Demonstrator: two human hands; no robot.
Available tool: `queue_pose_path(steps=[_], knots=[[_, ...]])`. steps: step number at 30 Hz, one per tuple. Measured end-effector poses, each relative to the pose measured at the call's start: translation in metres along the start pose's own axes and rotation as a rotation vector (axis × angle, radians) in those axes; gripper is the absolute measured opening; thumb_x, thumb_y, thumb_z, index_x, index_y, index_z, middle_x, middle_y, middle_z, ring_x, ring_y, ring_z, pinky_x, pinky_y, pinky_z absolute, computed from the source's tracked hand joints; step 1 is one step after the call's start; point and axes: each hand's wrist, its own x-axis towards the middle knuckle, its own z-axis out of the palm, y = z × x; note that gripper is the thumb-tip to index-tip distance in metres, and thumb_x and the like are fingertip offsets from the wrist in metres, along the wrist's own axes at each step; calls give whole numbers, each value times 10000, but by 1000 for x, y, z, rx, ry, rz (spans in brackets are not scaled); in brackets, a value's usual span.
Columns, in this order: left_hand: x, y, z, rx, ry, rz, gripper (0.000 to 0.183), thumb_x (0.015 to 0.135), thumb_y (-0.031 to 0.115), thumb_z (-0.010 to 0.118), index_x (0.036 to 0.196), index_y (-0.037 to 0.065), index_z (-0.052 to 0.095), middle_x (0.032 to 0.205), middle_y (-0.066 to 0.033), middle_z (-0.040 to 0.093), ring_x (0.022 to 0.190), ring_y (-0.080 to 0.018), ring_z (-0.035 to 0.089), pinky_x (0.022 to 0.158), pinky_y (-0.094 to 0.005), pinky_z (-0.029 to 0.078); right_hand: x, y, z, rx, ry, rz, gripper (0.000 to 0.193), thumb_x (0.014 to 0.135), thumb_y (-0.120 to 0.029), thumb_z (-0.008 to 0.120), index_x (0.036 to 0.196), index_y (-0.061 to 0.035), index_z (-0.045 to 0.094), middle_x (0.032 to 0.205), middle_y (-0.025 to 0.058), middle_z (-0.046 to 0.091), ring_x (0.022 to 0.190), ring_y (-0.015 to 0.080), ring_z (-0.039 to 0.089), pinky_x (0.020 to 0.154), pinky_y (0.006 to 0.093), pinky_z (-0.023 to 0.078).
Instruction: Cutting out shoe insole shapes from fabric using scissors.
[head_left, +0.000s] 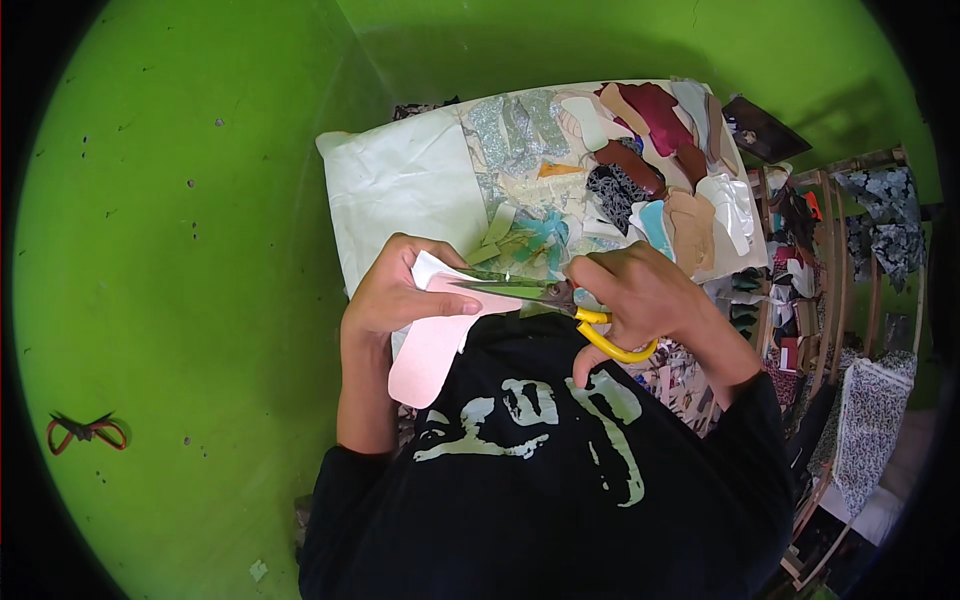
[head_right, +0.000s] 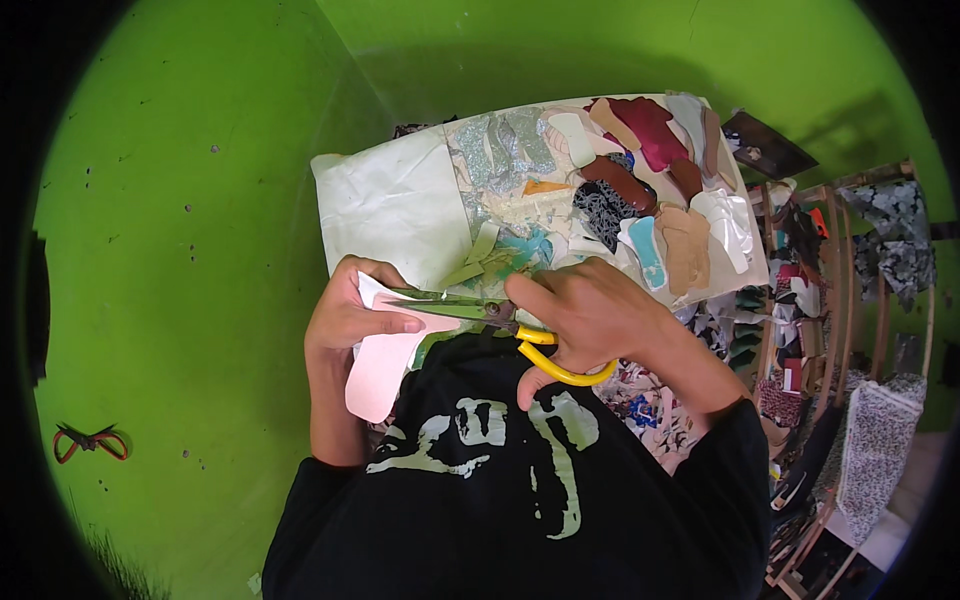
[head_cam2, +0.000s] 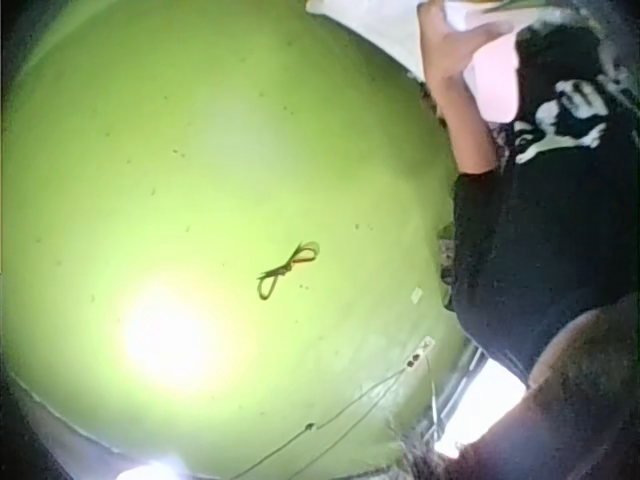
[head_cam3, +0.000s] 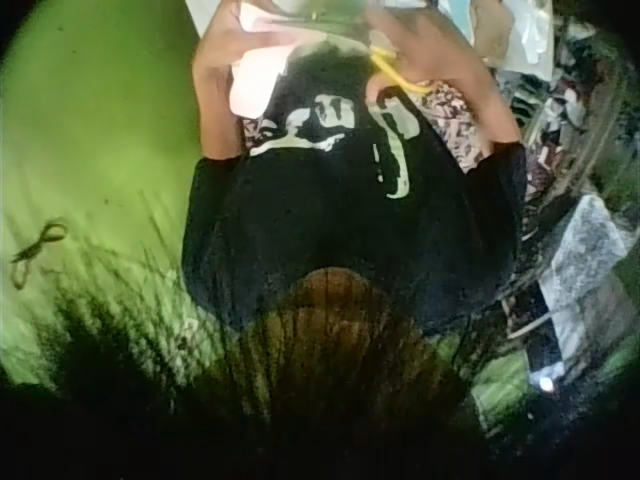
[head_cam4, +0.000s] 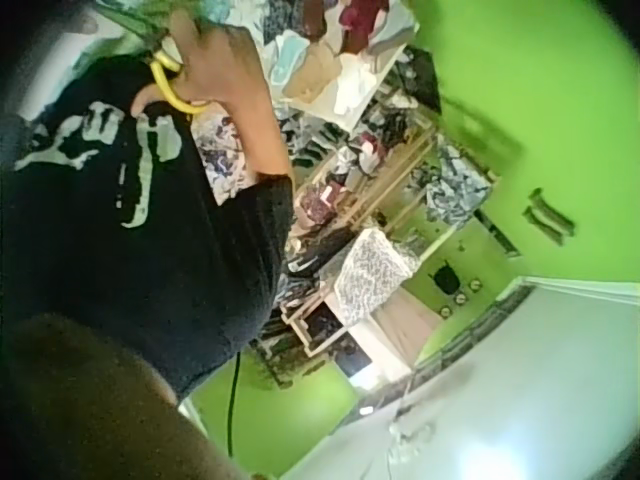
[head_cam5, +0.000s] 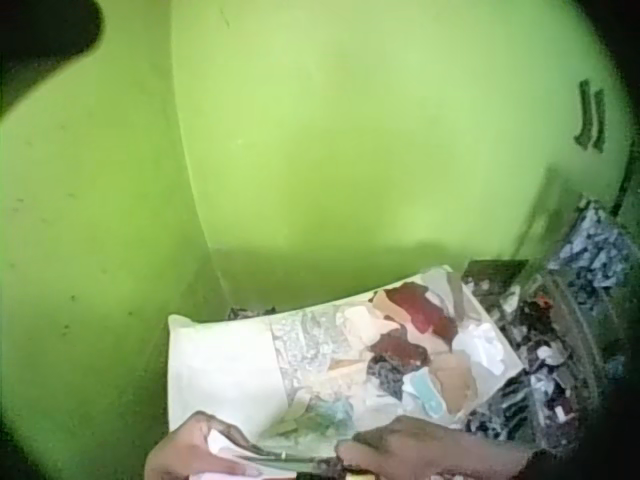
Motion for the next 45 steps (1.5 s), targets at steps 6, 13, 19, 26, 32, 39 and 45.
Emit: queue_pose_path(steps=[6,13,19,26,32,39,45], knots=[[-2,0,-2,-22,-1,-44,287,662,59,895,864,-4,702,763,-36,693,686,-76,613,620,-240,473,-2,5,6,-74,34,-4,796,617,-745,743,950,-61,506,633,123,555,550,405,577,478,445,429],[4,0,9,90,-60,-26,318,686,106,892,918,-17,713,780,-28,694,686,-78,608,626,-251,482,11,-1,12,-37,49,1,870,579,-771,743,993,-43,507,770,146,578,662,372,626,528,436,477],[5,3,8,97,-55,-180,318,678,133,902,892,-19,721,757,-21,692,656,-69,588,605,-242,472,9,3,13,-60,-2,31,860,601,-764,739,1010,-43,512,715,146,580,623,396,615,519,434,479],[6,3,5,104,-105,-251,285,666,137,909,833,-9,729,732,3,683,639,-48,556,583,-233,437,7,3,7,13,-24,3,881,585,-761,752,1016,-35,499,683,147,581,600,414,606,510,440,471],[9,-7,9,145,-99,-116,273,656,143,920,795,5,729,724,6,672,671,-51,532,593,-244,417,12,5,11,-7,26,-56,944,557,-780,752,1042,-25,458,771,170,580,672,401,624,543,454,476],[4,2,8,191,-51,-216,266,650,142,925,767,11,726,693,21,657,645,-48,525,577,-244,411,6,7,15,-49,-23,-10,896,514,-733,811,966,-33,480,643,137,518,574,404,553,510,430,422],[6,1,7,127,-72,-218,262,656,153,926,756,12,728,670,27,649,631,-41,519,564,-237,405,12,-1,2,25,-91,36,931,542,-739,799,1034,-25,461,676,146,565,602,428,593,540,451,477]])
